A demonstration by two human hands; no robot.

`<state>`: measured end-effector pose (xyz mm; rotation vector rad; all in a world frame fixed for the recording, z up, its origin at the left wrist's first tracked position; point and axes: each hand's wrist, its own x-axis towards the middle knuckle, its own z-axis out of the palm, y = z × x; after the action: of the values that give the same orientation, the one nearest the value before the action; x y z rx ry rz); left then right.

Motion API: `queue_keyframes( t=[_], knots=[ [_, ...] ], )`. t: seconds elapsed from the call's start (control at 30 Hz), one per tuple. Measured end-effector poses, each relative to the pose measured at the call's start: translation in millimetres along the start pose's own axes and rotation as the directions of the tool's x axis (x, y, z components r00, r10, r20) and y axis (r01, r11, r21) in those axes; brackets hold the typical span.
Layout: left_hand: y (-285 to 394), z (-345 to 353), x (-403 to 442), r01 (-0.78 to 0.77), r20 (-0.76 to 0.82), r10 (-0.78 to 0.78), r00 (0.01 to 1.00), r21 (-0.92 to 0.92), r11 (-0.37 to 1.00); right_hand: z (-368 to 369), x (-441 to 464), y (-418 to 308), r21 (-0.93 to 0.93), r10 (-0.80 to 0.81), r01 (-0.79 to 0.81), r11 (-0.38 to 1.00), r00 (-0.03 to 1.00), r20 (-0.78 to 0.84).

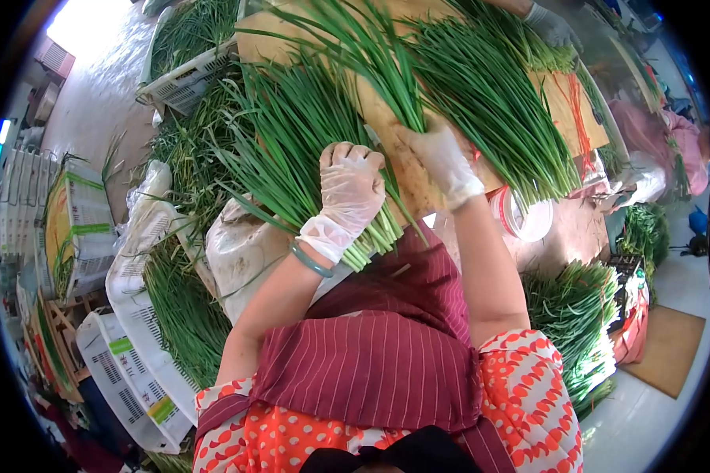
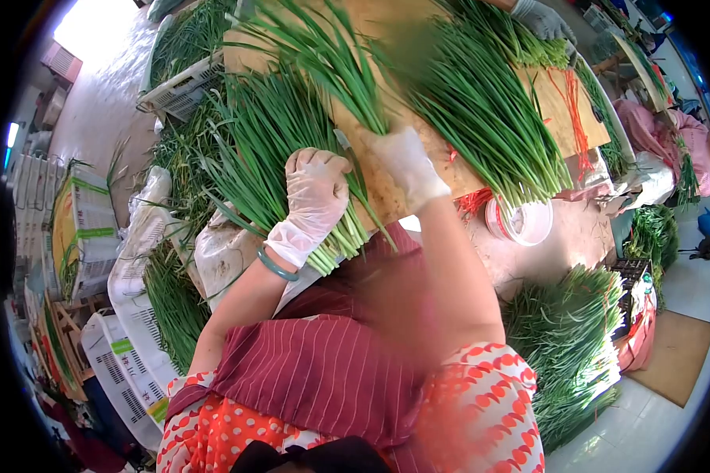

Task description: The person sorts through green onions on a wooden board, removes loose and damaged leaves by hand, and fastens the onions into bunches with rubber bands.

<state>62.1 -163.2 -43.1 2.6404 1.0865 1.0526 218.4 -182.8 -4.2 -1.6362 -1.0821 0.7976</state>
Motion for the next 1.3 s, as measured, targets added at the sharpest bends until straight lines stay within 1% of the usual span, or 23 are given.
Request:
queue_keyframes(
  t=[0.03,0.07,0.13,0.17,0.23,0.33,0.4,0.5,0.57,0.63,0.67,0.73,0.8,0.87,0.9,0.93,0.97,1.07,1.13,1.17,1.2,1.23,1.3],
  knots=[
    [1,-1,1,0.004,0.0,-0.004,1.0,-0.002,1.0,-6,-19,-25,-0.152,0.16,-0.154,0.976,0.987,0.026],
    [1,-1,1,0.01,-0.001,-0.01,1.0,-0.003,1.0,-8,-30,-18,-0.153,0.16,-0.153,0.976,0.987,0.033],
    [0,0,1,0.028,0.015,-0.028,0.999,-0.008,1.0,-13,-46,3,-0.507,0.076,-0.069,0.859,0.997,-0.008],
    [-1,0,2,0.04,-0.001,-0.04,0.999,-0.034,0.999,-9,-55,6,-0.511,0.071,-0.061,0.858,0.997,0.0],
    [-1,0,2,0.08,-0.015,-0.081,0.997,-0.067,0.995,-2,-74,8,-0.7,-0.038,0.058,0.712,0.998,0.045],
    [0,-13,6,0.113,-0.07,-0.133,0.989,-0.238,0.965,-3,-72,-10,-0.791,0.123,0.032,0.611,0.983,0.135],
    [2,-44,12,0.23,0.077,-0.218,0.973,-0.423,0.877,-9,-68,-10,-0.783,0.107,0.049,0.62,0.983,0.147],
    [-2,-90,-4,0.275,0.051,-0.299,0.953,-0.565,0.778,-20,-59,14,-0.643,-0.071,0.113,0.757,0.993,0.091],
    [-5,-112,-31,0.323,0.057,-0.362,0.93,-0.596,0.735,-26,-50,16,-0.648,-0.015,0.064,0.759,0.997,0.081],
    [-5,-129,-59,0.594,0.3,-0.684,0.665,-0.768,0.24,-21,-45,11,-0.627,0.031,0.007,0.779,0.998,0.049],
    [-10,-129,-76,0.599,0.301,-0.688,0.66,-0.763,0.241,-13,-44,2,-0.624,0.035,0.006,0.782,0.998,0.054],
    [-20,-121,-107,0.579,0.555,-0.679,0.481,-0.782,-0.229,8,-37,-16,-0.663,0.069,0.05,0.747,0.986,0.153],
    [-19,-117,-98,0.592,0.589,-0.666,0.458,-0.761,-0.267,37,-32,-33,-0.703,0.195,0.039,0.71,0.949,0.249],
    [-26,-106,-91,0.54,0.567,-0.571,0.593,-0.806,-0.24,62,-34,-31,-0.637,0.036,0.172,0.751,0.953,0.3],
    [-23,-104,-79,0.528,0.614,-0.609,0.501,-0.775,-0.347,71,-35,-31,-0.634,0.031,0.18,0.752,0.951,0.307],
    [-29,-102,-76,0.523,0.608,-0.615,0.502,-0.78,-0.344,78,-37,-32,-0.608,0.003,0.213,0.764,0.943,0.334],
    [-36,-99,-75,0.569,0.593,-0.56,0.578,-0.785,-0.244,82,-38,-33,-0.582,-0.027,0.246,0.775,0.933,0.358],
    [-44,-96,-54,0.56,0.665,-0.484,0.569,-0.744,-0.364,84,-35,-36,-0.419,0.024,0.199,0.886,0.882,0.471],
    [-29,-107,-33,0.634,0.742,-0.545,0.391,-0.646,-0.425,80,-36,-35,-0.365,0.072,0.12,0.923,0.88,0.47],
    [-28,-106,-31,0.631,0.74,-0.546,0.393,-0.649,-0.425,77,-36,-31,-0.074,0.071,-0.037,0.997,0.848,0.525],
    [-27,-104,-30,0.577,0.756,-0.53,0.385,-0.645,-0.501,75,-37,-29,0.214,0.051,-0.21,0.954,0.817,0.575],
    [-26,-103,-29,0.519,0.772,-0.511,0.378,-0.634,-0.573,73,-41,-32,0.315,0.12,-0.392,0.864,0.77,0.627],
    [-20,-108,-26,0.534,0.787,-0.479,0.388,-0.616,-0.579,69,-45,-35,0.337,0.16,-0.457,0.823,0.756,0.634]
  ],
)
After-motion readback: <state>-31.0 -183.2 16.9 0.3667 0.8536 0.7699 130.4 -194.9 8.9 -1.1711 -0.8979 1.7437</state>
